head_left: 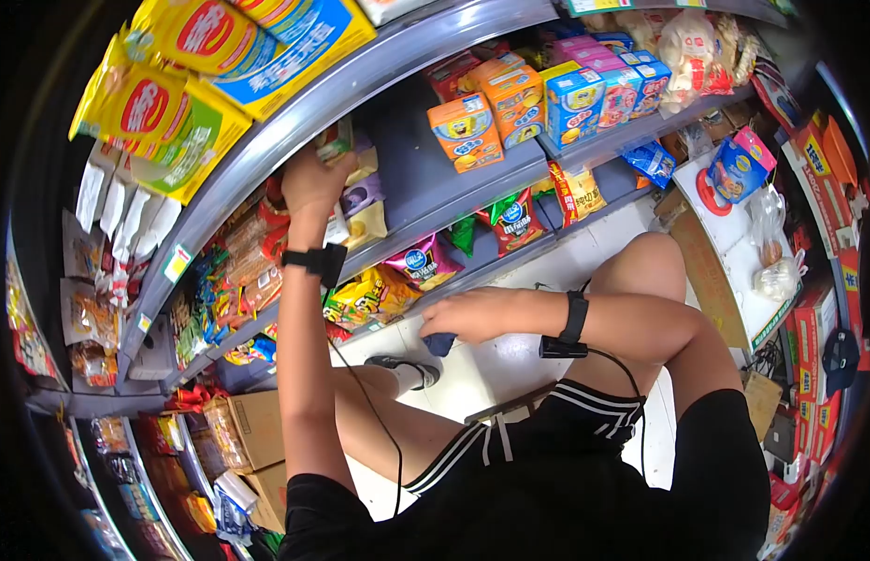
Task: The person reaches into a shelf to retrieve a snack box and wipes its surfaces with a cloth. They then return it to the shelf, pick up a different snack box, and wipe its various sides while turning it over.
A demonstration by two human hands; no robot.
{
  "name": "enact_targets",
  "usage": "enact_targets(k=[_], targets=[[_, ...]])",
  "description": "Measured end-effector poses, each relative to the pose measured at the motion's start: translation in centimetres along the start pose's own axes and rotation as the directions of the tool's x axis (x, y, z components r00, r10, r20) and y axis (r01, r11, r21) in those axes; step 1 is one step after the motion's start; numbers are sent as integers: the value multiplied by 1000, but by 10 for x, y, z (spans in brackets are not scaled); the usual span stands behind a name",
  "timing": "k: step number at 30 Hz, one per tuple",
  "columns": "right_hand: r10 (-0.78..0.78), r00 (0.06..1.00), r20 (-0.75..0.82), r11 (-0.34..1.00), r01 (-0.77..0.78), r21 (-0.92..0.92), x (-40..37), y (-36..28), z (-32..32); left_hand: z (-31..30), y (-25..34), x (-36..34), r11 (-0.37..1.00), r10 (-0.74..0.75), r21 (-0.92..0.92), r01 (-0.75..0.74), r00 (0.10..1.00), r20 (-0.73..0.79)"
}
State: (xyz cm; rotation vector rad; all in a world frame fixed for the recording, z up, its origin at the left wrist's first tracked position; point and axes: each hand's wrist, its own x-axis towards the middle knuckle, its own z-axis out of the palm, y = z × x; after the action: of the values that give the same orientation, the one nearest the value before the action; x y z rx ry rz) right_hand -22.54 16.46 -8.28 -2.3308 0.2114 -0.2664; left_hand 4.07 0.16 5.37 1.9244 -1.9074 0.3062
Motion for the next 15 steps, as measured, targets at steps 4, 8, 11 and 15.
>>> enact_targets(k=[4, 8, 11, 15], targets=[[-6, 1000, -1, 1000, 6, 6, 5, 2, -6, -15, -37, -58, 999, -33, -27, 30, 991, -133], [23, 1000, 14, 999, -23, 25, 12, 9, -12, -10, -50, -83, 984, -174, -31, 173, 984, -32], [16, 999, 47, 999, -17, 28, 15, 13, -18, 10, -68, -85, 994, -107, -41, 104, 992, -67], [10, 1000, -17, 1000, -10, -23, 16, 19, -19, 9, -72, -86, 991, -52, 118, 69, 989, -142]])
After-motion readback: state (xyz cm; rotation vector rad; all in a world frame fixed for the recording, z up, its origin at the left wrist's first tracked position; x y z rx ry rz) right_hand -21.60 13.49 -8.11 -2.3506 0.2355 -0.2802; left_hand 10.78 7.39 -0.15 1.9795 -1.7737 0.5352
